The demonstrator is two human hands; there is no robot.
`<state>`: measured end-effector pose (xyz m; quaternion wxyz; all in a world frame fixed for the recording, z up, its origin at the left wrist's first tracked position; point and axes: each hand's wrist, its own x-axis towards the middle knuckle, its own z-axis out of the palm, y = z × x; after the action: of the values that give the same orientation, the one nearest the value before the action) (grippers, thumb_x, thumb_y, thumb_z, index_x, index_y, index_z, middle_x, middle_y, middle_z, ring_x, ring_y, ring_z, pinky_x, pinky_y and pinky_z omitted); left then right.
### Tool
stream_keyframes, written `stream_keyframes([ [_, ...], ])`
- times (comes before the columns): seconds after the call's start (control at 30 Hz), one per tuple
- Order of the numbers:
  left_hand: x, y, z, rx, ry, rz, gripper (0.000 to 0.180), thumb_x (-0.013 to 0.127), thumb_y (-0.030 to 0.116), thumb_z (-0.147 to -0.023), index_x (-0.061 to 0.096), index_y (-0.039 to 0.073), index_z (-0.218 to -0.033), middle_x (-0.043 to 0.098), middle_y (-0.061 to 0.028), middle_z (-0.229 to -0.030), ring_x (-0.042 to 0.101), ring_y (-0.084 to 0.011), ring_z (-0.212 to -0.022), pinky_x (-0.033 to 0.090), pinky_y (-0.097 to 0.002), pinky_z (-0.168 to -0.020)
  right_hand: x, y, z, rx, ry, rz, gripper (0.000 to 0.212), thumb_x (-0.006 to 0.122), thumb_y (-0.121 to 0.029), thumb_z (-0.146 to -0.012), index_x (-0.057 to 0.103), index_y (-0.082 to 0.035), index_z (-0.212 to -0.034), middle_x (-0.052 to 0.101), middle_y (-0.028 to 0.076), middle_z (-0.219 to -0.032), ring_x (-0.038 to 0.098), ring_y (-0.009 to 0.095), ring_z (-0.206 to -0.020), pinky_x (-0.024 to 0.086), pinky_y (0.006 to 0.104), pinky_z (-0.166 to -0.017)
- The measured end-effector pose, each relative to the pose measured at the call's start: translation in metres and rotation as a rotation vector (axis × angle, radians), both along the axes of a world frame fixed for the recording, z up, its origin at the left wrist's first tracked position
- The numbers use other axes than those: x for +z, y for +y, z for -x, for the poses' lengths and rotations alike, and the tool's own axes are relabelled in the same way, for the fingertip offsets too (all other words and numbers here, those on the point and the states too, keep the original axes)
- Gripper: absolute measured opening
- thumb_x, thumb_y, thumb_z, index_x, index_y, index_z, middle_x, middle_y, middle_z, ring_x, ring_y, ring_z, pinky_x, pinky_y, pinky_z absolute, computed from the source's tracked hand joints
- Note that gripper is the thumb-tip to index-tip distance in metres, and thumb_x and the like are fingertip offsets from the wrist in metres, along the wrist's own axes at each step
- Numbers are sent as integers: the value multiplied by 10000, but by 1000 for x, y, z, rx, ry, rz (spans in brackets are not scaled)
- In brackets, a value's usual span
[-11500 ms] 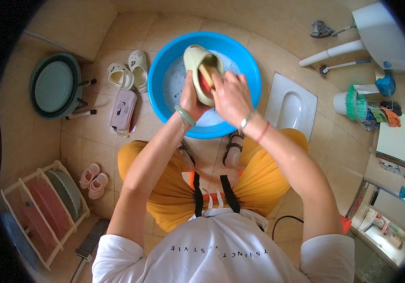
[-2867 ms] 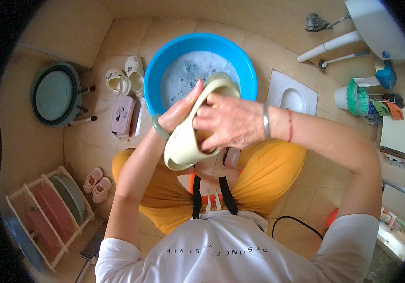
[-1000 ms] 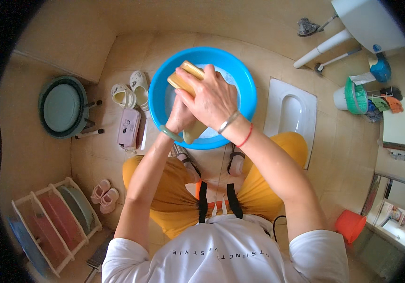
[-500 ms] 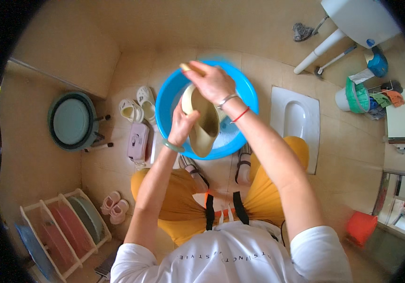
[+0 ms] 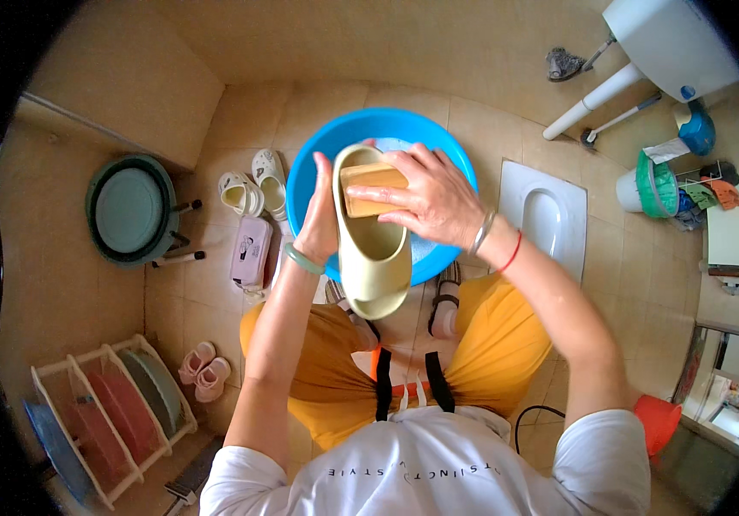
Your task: The person scrubs a pair of white and yellow slippers using a brush and soapy water in a blue basin. They clean the exterior and interior surfaces of the slippers, scrubbing the soles and the footbeds thoroughly.
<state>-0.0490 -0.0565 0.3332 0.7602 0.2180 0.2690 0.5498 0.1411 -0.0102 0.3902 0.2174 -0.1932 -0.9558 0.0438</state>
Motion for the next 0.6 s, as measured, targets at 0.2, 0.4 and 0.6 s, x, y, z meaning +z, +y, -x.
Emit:
stream_keyframes([
  [0.2, -11, 3, -1, -32, -40, 159, 714, 297, 651, -982, 472, 78, -1371, 601, -107, -1260, 611, -217, -1115, 526, -360, -937, 11, 35, 0, 52, -150, -109, 521, 644, -458, -862, 521, -430, -1368, 497, 79, -1013, 543, 252, -950, 476, 392, -794],
  [0.4, -7, -1, -10, 172, 88, 47, 660, 283, 602, -1009, 453, 105, -1410, 568, -92, -1307, 574, -210, -1162, 486, -352, -976, 7, -6, 4, -270, -135, 221, 500, 664, -450, -858, 564, -367, -1340, 522, 119, -998, 642, 305, -808, 563, 405, -680],
  [0.6, 0, -2, 0, 89, 335, -118, 630, 301, 550, -1029, 409, 102, -1458, 584, -72, -1250, 565, -174, -1123, 470, -330, -972, -7, -36, -12, -224, -453, 421, 496, 697, -409, -832, 588, -350, -1313, 522, 107, -942, 642, 292, -767, 552, 412, -672],
])
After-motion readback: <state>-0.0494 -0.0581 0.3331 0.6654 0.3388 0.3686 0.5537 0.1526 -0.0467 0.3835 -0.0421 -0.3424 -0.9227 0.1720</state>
